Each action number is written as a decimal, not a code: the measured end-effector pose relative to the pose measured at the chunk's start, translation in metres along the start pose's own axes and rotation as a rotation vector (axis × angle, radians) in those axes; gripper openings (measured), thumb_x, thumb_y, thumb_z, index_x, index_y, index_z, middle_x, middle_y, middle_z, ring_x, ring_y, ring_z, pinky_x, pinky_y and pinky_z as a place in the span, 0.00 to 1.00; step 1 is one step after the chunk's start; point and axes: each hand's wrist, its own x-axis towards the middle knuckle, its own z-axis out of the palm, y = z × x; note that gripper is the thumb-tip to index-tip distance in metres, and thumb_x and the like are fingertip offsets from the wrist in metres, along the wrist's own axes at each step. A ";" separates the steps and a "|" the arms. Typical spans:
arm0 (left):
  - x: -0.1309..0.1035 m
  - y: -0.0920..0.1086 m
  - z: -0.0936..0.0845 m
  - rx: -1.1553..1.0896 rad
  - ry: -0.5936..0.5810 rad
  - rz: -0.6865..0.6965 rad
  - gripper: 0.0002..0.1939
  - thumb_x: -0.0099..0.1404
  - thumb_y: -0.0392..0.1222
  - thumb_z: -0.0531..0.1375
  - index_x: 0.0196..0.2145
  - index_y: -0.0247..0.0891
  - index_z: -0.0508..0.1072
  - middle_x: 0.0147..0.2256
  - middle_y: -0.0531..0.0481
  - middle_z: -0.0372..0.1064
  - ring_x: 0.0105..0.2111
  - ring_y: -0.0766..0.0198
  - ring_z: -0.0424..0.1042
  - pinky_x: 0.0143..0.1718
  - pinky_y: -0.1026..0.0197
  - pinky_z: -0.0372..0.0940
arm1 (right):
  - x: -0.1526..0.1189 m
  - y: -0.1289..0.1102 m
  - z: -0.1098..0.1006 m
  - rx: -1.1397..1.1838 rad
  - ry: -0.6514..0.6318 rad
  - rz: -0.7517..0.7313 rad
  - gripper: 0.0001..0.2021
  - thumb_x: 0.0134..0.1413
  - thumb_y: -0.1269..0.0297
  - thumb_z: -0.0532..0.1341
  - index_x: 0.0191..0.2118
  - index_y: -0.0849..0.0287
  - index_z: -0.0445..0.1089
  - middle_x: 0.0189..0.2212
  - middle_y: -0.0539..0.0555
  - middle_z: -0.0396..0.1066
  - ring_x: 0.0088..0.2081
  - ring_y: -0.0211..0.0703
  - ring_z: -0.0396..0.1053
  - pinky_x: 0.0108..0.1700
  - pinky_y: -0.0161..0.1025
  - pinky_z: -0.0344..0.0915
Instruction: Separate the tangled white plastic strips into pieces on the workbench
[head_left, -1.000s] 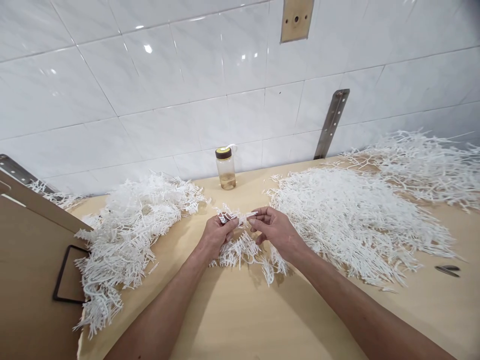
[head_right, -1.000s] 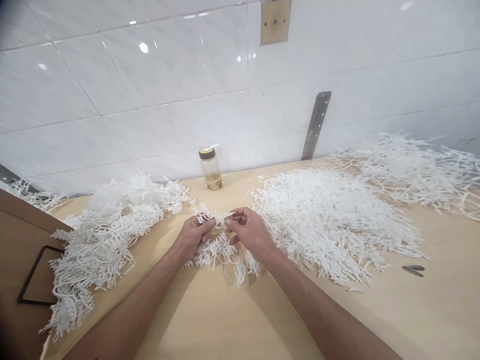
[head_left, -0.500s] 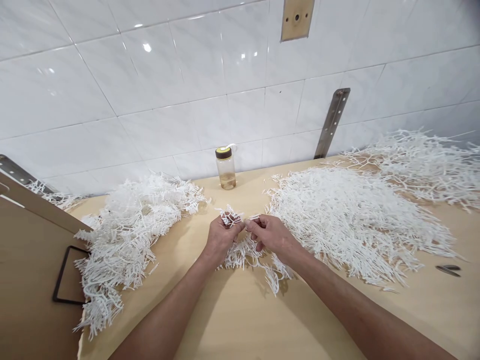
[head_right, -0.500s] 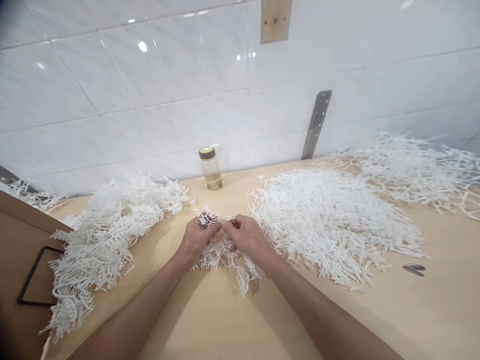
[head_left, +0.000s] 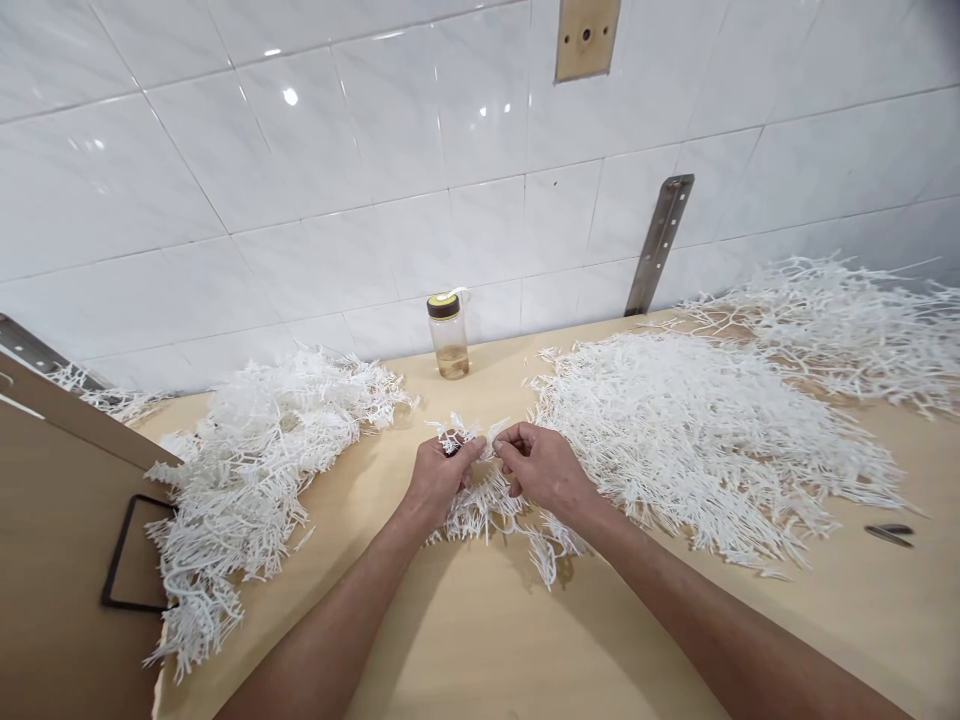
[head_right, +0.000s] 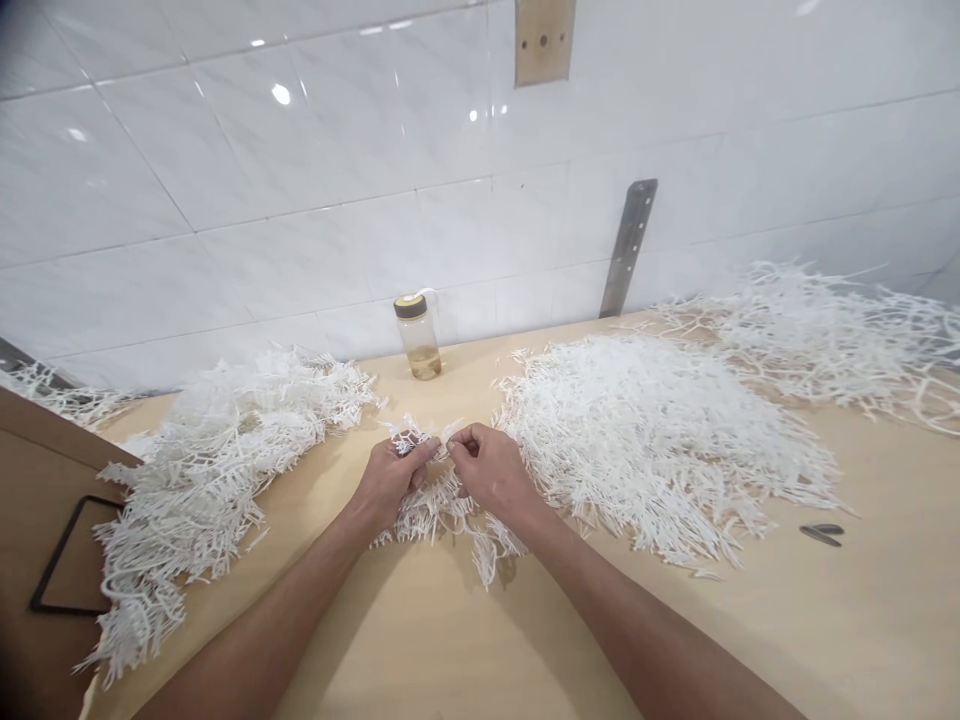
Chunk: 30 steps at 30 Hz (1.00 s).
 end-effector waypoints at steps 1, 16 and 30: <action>0.000 -0.001 0.000 -0.005 0.008 -0.005 0.23 0.54 0.52 0.66 0.17 0.39 0.58 0.12 0.60 0.51 0.15 0.73 0.48 0.17 0.66 0.45 | 0.001 0.002 0.000 0.002 -0.007 -0.003 0.04 0.54 0.65 0.60 0.31 0.59 0.69 0.22 0.47 0.67 0.18 0.32 0.68 0.15 0.27 0.61; -0.001 -0.008 0.005 0.104 0.077 0.166 0.18 0.58 0.50 0.62 0.21 0.38 0.62 0.16 0.60 0.50 0.18 0.72 0.49 0.20 0.66 0.46 | 0.008 0.016 0.004 0.148 -0.112 0.049 0.14 0.57 0.54 0.61 0.29 0.60 0.67 0.23 0.50 0.71 0.16 0.34 0.69 0.18 0.30 0.65; -0.003 -0.005 0.004 -0.010 -0.046 0.104 0.18 0.57 0.53 0.65 0.23 0.37 0.66 0.15 0.60 0.52 0.17 0.72 0.50 0.19 0.67 0.48 | 0.006 0.014 0.000 0.215 -0.076 0.007 0.10 0.51 0.59 0.65 0.31 0.59 0.68 0.22 0.48 0.69 0.18 0.35 0.69 0.20 0.33 0.70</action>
